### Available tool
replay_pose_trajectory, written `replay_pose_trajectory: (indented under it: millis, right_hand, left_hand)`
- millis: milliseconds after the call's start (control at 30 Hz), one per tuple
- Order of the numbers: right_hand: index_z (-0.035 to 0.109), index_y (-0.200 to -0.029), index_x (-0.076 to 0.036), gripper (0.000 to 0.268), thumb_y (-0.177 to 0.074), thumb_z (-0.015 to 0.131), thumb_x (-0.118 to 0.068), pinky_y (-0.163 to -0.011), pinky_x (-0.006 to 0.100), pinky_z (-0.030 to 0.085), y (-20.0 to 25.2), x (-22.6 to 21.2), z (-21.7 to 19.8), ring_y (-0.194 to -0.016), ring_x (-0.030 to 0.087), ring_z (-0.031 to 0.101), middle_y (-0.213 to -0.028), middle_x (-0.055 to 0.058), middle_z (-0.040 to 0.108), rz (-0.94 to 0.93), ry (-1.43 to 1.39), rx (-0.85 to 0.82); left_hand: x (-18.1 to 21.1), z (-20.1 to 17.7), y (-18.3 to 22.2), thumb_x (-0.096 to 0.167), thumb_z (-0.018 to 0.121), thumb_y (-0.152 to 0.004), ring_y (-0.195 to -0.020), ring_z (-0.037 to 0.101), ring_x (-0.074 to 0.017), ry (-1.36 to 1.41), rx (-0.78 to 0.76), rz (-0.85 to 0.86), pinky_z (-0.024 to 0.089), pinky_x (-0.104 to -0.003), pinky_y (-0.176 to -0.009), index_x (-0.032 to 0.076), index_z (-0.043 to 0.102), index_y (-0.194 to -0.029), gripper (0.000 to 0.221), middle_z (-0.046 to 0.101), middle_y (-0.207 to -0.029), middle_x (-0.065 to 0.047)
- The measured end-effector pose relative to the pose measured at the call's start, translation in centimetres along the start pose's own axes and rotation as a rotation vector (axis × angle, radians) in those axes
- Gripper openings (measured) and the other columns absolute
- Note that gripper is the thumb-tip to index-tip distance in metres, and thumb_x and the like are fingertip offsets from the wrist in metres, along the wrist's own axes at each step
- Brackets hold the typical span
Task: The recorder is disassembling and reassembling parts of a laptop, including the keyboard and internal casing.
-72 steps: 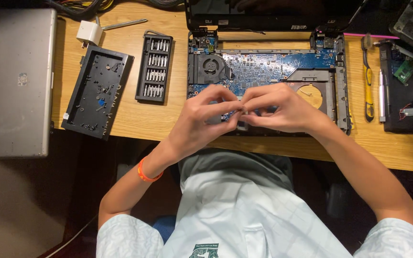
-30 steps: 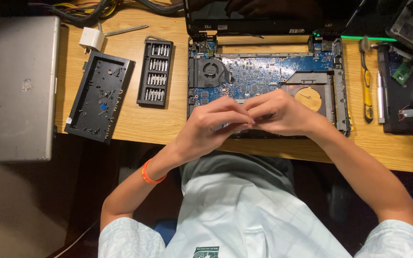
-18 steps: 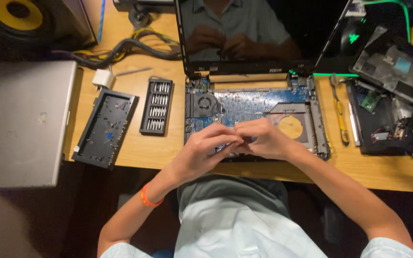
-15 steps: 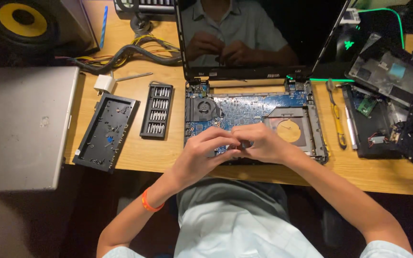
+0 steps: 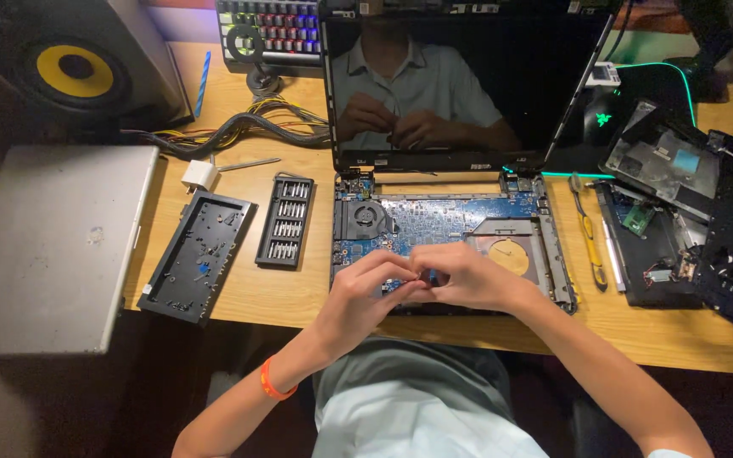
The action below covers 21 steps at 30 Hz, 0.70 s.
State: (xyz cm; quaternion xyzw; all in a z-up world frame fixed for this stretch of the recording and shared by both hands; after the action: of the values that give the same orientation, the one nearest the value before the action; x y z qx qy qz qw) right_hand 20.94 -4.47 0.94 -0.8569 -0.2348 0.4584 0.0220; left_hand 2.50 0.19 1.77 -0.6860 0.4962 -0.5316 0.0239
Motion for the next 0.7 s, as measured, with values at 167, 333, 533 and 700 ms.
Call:
replay_pose_trajectory:
  millis: [167, 333, 533, 700]
  right_hand:
    - [0.07, -0.095, -0.004, 0.019, -0.083, 0.082, -0.01, -0.05, 0.024, 0.049, 0.2, -1.6, -2.3, -0.068, 0.01, 0.065, -0.094, 0.003, 0.07, -0.031, -0.012, 0.036]
    - [0.073, -0.11, -0.005, 0.027, -0.084, 0.08, -0.006, -0.052, 0.021, 0.052, 0.4, -1.3, -2.3, -0.069, 0.008, 0.065, -0.105, 0.004, 0.072, -0.108, -0.044, 0.08]
    - [0.078, -0.114, -0.007, 0.029, -0.086, 0.08, -0.002, -0.055, 0.023, 0.051, 0.6, -1.2, -1.8, -0.075, 0.011, 0.066, -0.102, 0.005, 0.071, -0.144, -0.082, 0.096]
    - [0.079, -0.103, -0.007, 0.023, -0.082, 0.081, 0.0, -0.066, 0.026, 0.055, 0.9, -1.3, -1.7, -0.085, 0.014, 0.071, -0.096, 0.004, 0.072, -0.181, -0.069, 0.137]
  left_hand:
    - [-0.2, -0.3, 0.0, 0.004, 0.078, -0.089, -0.092, 0.073, -0.0236, 0.011, -0.028, 0.011, 0.059, -0.033, -0.079, -0.001, 0.073, -0.1, 0.014, 0.071, -0.103, -0.009]
    - [-0.3, -0.6, -0.1, 0.003, 0.076, -0.09, -0.093, 0.073, -0.0248, 0.045, -0.044, 0.028, 0.059, -0.034, -0.079, -0.002, 0.072, -0.103, 0.014, 0.071, -0.106, -0.011]
    - [-0.8, -0.2, 0.2, 0.003, 0.078, -0.09, -0.09, 0.073, -0.0244, 0.067, -0.095, 0.023, 0.059, -0.034, -0.078, -0.001, 0.071, -0.103, 0.014, 0.07, -0.103, -0.01]
    - [-0.9, -0.2, 0.3, 0.003, 0.077, -0.09, -0.093, 0.073, -0.0242, 0.087, -0.113, 0.069, 0.059, -0.033, -0.08, 0.001, 0.072, -0.104, 0.016, 0.07, -0.106, -0.009]
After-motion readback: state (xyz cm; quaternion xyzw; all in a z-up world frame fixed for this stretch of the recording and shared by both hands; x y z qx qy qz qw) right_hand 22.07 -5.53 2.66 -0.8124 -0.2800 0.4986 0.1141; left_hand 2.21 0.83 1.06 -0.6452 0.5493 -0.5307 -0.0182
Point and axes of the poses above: each hand's wrist, its own y-axis away from the middle knuckle, its own z-axis out of the palm, x = y × z, the point moved 3 cm from there along -y, towards the middle knuckle
